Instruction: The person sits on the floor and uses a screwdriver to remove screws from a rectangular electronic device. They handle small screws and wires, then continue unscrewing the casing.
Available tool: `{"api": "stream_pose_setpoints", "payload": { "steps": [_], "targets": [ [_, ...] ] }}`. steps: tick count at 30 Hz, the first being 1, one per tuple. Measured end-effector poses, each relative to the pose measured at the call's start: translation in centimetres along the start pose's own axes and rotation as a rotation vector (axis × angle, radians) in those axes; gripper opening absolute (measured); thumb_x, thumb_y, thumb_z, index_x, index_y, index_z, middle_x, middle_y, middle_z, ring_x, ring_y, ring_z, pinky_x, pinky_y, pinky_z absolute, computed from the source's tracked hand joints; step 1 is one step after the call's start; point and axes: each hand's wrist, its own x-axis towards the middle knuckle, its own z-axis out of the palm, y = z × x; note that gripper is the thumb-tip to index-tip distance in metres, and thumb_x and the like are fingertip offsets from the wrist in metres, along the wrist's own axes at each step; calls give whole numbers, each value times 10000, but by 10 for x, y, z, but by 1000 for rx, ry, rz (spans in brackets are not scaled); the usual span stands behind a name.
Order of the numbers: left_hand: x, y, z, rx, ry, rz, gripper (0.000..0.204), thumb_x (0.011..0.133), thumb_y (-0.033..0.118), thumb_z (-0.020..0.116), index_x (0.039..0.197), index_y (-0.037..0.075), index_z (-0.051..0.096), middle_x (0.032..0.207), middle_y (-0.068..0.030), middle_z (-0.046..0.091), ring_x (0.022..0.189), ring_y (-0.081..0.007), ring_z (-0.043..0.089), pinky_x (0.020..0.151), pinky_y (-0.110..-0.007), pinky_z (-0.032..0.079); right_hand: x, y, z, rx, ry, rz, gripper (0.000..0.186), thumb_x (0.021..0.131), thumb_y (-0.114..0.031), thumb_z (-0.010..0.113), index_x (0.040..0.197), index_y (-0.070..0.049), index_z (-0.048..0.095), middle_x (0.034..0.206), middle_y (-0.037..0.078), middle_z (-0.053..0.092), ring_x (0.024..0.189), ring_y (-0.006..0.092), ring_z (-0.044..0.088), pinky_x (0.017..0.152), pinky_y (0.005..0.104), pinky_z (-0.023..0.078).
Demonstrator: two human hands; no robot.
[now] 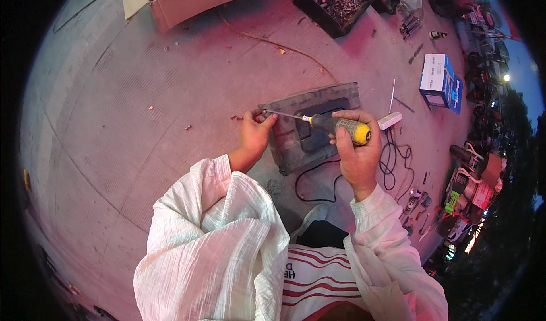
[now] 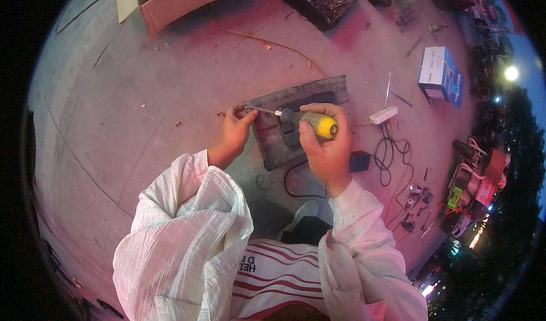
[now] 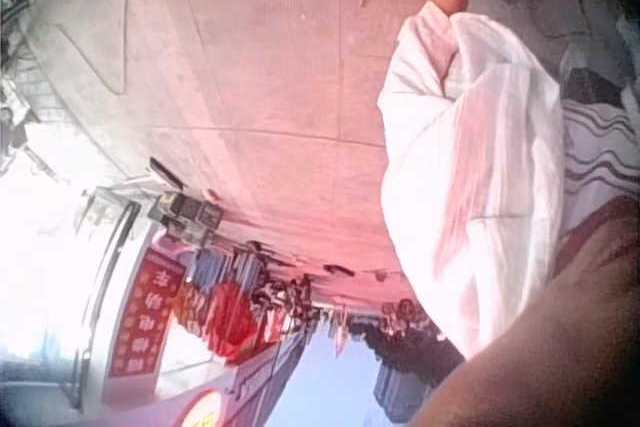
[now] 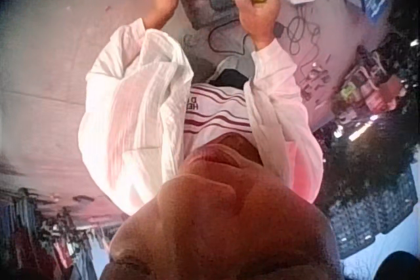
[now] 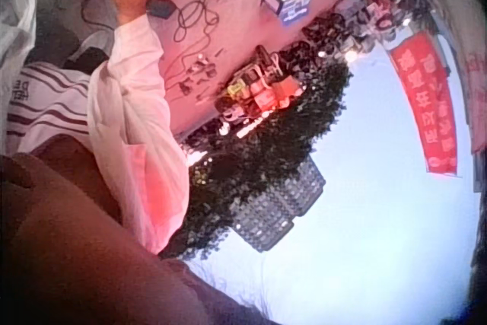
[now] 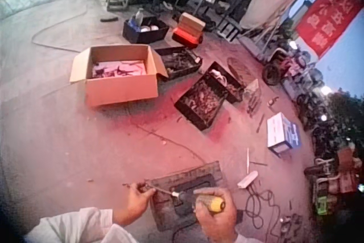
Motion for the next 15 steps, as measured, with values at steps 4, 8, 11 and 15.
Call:
{"api": "stream_pose_setpoints", "payload": {
  "steps": [4, 8, 11, 15],
  "targets": [
    [1, 6, 1, -78, -44, -84, 435, 775, 196, 746, 1069, -38, 528, 858, -35, 559, 774, -129, 513, 683, -270, 436, 3, 3, 0, 47, 4, 29, 278, 817, 42, 587, 1068, -10, 479, 1054, 76, 592, 871, 97, 545, 759, 229, 467],
    [9, -5, 0, -117, -83, -93, 402, 785, 152, 727, 1068, -30, 507, 895, -48, 581, 807, -131, 532, 714, -271, 443, 4, 1, 1, 114, -2, 49, 271, 826, 42, 574, 1072, -12, 476, 1058, 81, 592, 805, 99, 558, 726, 231, 487],
    [14, -13, 2, -159, -125, -82, 384, 799, 132, 708, 1073, -29, 492, 929, -65, 596, 843, -139, 549, 764, -272, 445, 5, 4, 0, 104, -4, 63, 263, 829, 41, 572, 1069, -14, 477, 1063, 86, 592, 770, 97, 563, 704, 232, 499],
    [17, -20, 1, -171, -156, -57, 369, 812, 113, 685, 1081, -33, 480, 955, -77, 601, 870, -150, 561, 810, -274, 439, 4, 6, 2, 96, 1, 54, 259, 838, 30, 572, 1074, -16, 474, 1070, 85, 592, 776, 95, 563, 704, 227, 499]
  ]
}}
